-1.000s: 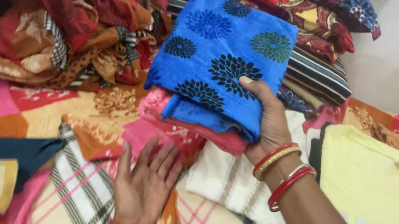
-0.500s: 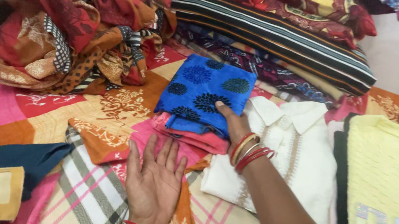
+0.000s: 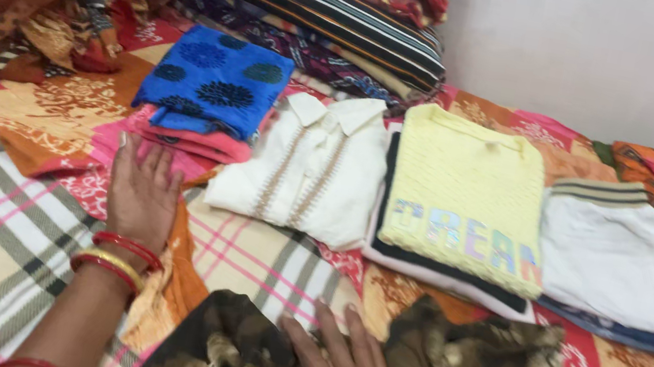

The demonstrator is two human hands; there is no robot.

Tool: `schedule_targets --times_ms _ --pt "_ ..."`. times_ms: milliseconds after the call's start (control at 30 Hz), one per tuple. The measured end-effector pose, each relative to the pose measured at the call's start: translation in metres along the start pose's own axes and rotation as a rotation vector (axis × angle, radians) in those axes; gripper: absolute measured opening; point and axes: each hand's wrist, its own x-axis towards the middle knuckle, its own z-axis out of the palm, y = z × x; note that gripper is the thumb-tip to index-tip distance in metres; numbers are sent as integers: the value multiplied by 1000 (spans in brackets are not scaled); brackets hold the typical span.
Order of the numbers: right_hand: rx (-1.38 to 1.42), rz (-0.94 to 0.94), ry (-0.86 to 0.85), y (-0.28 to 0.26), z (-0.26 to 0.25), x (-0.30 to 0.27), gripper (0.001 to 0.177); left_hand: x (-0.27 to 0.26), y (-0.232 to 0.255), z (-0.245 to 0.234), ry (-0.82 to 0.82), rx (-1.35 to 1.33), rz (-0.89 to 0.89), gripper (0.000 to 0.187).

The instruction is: The person folds a patterned long-sleeved shirt, a pair of blue shorts, and a beige t-shirt on a bed. Each item is smoothed, folded into a compact rectangle, and placed in a growing stack of folded clothes.

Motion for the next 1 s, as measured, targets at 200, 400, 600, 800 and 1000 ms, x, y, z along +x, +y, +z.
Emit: schedule_targets --times_ms 200,400,600,800,1000 --pt "204 -62 149 2 16 -21 83 -38 2 29 29 421 -89 96" --pt "580 -151 128 21 -23 -47 76 -137 41 67 -76 555 -470 98" --pt "378 30 435 93 -14 -179 59 -201 52 80 -257 1128 -287 105" --pt "106 216 358 135 15 -319 71 -323 51 149 -198 2012 53 99" --pt "166 598 424 106 7 -410 70 -427 75 166 -125 1841 -63 85"
